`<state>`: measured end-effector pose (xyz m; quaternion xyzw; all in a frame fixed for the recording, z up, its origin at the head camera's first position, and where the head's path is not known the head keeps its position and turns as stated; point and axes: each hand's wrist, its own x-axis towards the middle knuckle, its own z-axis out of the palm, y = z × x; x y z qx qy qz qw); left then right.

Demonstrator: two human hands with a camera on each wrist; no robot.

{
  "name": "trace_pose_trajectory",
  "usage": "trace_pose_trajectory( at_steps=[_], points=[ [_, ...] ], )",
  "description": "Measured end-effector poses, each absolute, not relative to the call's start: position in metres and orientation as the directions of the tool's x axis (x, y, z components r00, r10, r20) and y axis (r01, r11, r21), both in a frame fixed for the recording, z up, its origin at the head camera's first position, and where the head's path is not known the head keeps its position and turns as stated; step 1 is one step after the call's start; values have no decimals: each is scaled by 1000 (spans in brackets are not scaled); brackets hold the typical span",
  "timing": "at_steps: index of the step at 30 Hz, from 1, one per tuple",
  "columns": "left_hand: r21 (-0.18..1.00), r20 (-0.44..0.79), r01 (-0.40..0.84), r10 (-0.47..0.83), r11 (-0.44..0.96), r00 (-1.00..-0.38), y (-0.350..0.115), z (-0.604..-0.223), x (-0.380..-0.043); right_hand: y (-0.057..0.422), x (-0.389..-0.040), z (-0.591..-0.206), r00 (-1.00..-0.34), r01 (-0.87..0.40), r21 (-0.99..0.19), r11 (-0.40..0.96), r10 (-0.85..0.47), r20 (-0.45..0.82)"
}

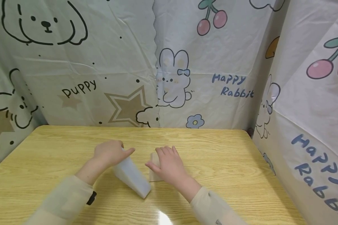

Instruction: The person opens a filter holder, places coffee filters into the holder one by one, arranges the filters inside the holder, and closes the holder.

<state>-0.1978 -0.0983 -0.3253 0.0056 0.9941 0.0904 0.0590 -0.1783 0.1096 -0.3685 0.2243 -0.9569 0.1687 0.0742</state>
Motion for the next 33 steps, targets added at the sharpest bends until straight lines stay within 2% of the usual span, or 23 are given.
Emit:
trace_pose_trajectory(
  at_steps=[12, 18, 23, 29, 33],
  points=[
    [198, -201, 0, 40, 980, -979, -88, -317, -187, 88, -169, -367, -827, -562, -213, 799, -540, 155],
    [235, -218, 33, 86, 972, -972, -88, -318, -185, 83, -167, -369, -802, -597, -117, 793, -590, 94],
    [372, -230, 156, 254, 915, -939, -104, -321, -190, 81, -166, -372, -769, -636, -59, 770, -625, 134],
    [619, -265, 265, 515, 739, -815, -132, -328, -200, 81, -166, -371, -762, -643, -59, 763, -630, 151],
    [734, -220, 292, 621, 614, -753, -144, -337, -205, 80, -166, -371, -769, -638, -77, 766, -626, 130]
  ],
)
